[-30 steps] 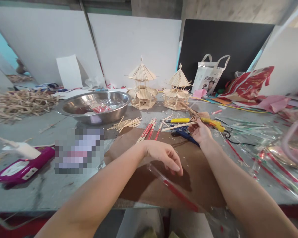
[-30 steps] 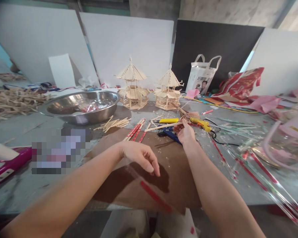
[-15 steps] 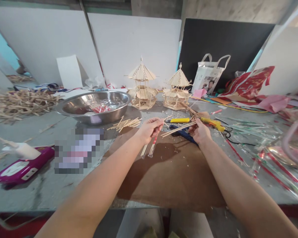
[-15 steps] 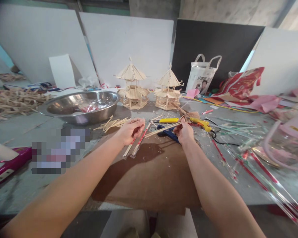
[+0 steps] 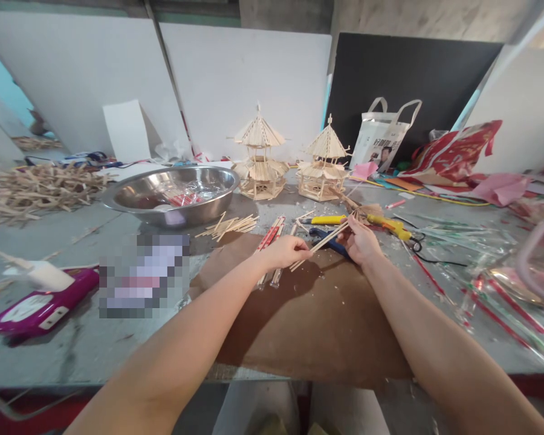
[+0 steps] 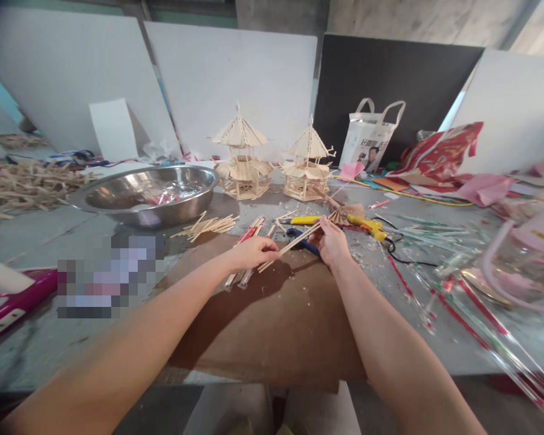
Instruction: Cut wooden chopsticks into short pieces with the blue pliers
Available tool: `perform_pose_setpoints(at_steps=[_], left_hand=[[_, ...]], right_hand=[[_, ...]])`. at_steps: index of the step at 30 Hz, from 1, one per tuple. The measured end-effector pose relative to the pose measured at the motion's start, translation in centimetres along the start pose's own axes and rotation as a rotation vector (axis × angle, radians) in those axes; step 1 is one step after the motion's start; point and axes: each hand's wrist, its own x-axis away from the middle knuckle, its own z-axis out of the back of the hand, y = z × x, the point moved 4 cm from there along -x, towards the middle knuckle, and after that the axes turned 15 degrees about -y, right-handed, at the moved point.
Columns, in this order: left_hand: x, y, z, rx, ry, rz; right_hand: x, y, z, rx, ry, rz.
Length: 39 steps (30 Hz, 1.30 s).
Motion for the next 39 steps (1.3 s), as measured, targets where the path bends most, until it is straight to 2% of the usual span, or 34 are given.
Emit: perform_pose_setpoints(at_steps=[3, 6, 8, 11, 14, 17, 23, 29, 39], left_hand=[[0.1, 0.1, 0.2, -0.060, -0.002, 0.002], [0.5, -0.4, 1.6, -0.168, 0.111, 0.066], [1.2, -1.3, 3.1, -0.301, 0.244, 0.176], [2.6, -3.4, 5.4, -0.522, 0.420, 0.456], [3.9, -5.7, 6.8, -0.626, 0.483, 0.683], [4.8, -7.6, 7.6, -0.660, 0.534, 0.797], [5.2, -9.8, 7.9, -0.601, 0.535, 0.859], [5.4, -9.6, 8.1, -0.572, 0.567, 0.843], [5.8, -9.3, 8.5, -0.595, 0.637, 0.901]], right_hand=[[0.0, 0.0, -0.2, -0.001, -0.022, -0.010], [0.1, -0.1, -0.1, -0.007, 0.029, -0.008], [0.2, -0.1, 0.1, -0.006, 0.083, -0.012], [0.2, 0.1, 0.5, -0.001, 0.135, -0.015], [0.0, 0.4, 0.8, -0.004, 0.153, -0.014], [-0.1, 0.6, 0.9, 0.004, 0.127, -0.024], [0.2, 0.6, 0.0, 0.059, 0.010, -0.067], [0.3, 0.6, -0.4, 0.067, -0.042, -0.073], [0.1, 0.2, -0.1, 0.036, -0.013, 0.012]])
